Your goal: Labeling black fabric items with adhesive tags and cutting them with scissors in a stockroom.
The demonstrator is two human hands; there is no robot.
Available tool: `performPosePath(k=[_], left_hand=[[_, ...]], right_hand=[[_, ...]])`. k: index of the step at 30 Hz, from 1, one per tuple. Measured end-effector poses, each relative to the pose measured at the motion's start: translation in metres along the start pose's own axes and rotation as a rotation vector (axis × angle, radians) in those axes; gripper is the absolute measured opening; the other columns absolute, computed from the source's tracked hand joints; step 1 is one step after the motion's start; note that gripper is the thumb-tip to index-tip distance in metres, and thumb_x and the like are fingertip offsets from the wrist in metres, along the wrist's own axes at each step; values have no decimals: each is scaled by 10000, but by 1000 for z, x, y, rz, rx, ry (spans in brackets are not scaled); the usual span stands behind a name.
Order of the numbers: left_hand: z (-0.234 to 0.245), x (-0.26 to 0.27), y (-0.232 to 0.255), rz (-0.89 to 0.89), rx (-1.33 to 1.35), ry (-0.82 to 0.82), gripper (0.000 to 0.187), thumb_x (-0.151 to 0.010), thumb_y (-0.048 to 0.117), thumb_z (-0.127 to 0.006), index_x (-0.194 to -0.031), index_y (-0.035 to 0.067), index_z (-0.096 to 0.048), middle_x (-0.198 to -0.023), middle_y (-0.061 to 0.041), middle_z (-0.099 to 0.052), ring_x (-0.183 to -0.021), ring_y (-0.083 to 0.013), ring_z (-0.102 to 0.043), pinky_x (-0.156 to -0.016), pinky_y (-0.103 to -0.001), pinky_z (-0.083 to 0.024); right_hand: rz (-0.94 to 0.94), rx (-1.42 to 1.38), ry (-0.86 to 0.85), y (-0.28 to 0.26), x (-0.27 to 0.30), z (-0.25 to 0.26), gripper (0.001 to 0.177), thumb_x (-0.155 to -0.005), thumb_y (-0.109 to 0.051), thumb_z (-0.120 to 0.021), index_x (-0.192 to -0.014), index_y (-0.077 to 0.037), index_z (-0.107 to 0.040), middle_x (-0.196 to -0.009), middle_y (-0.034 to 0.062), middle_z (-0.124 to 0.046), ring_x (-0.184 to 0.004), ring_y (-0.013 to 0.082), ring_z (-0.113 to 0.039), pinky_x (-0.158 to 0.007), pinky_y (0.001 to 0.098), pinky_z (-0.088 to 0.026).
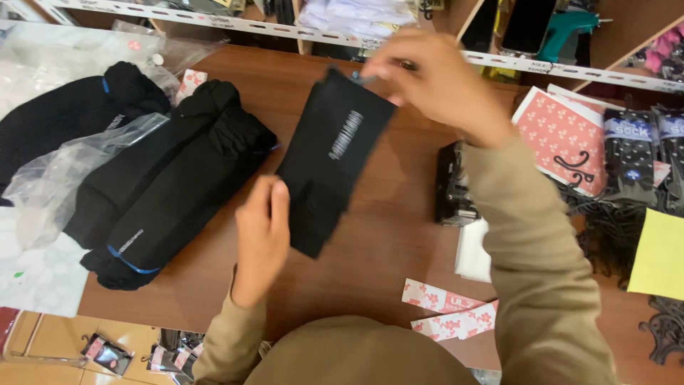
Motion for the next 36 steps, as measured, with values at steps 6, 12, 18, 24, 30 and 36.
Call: performPosePath(k=[6,12,18,24,30,36], left_hand=[[-10,-23,-36,-179,-121,268,229,-1079,166,-478,-913,11,-507,-827,-165,-540,-758,-347,-531,-728,-461,-396],[-11,-29,-30,-222,-46,314,207,-1077,147,-477,-922,13,-508,-844,-111,-525,-773,-275,-511,-741,-404,-410],[-19,-46,-70,-115,-44,301,242,-1119,218,-483,-993,34,-576,-826,-146,-578,-891,-373,-673,-785,-480,-551],[-20,-45,-72,-109,-61,336,238,-1122,219,-474,-1013,33,-577,-850,-135,-584,-902,-354,-668,-791,-470,-555],[-18,-35,-67,-126,-51,398,218,-1110,192,-510,-985,29,-583,-809,-123,-567,-835,-322,-671,-790,-451,-567],[-23,-33,-73,-166,-55,409,213,-1123,210,-471,-1016,47,-557,-838,-86,-539,-832,-270,-642,-773,-415,-554]], right_hand=[[-29,128,11,72,-41,-55,211,-1004,1,-593,-1022,-161,-728,-1041,65,-681,-959,236,-638,-868,406,-479],[179,502,324,-38,0,-79,434,-1074,-367,-527,-1473,-198,-512,-1525,148,-397,-1441,398,-369,-1185,660,-300],[95,557,216,40,-19,-159,513,-1063,-497,-533,-1426,-146,-625,-1618,131,-414,-1529,393,-267,-1194,679,-124],[71,154,307,51,-18,-106,382,-997,-387,-664,-1332,-204,-642,-1411,57,-551,-1360,325,-478,-1100,569,-368],[-377,-147,353,120,20,-71,477,-994,-504,-677,-1225,-90,-632,-1085,96,-598,-1041,263,-650,-852,411,-590],[-615,-122,-7,89,7,-83,822,-921,-708,-575,-1325,6,-624,-1292,251,-610,-1238,392,-614,-988,523,-515]])
Point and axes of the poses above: each hand's wrist, its own x-axis away from the middle knuckle, its own z-axis out of the back of the hand, y = z × x, the point moved 8 cm from there along -x, towards the middle knuckle
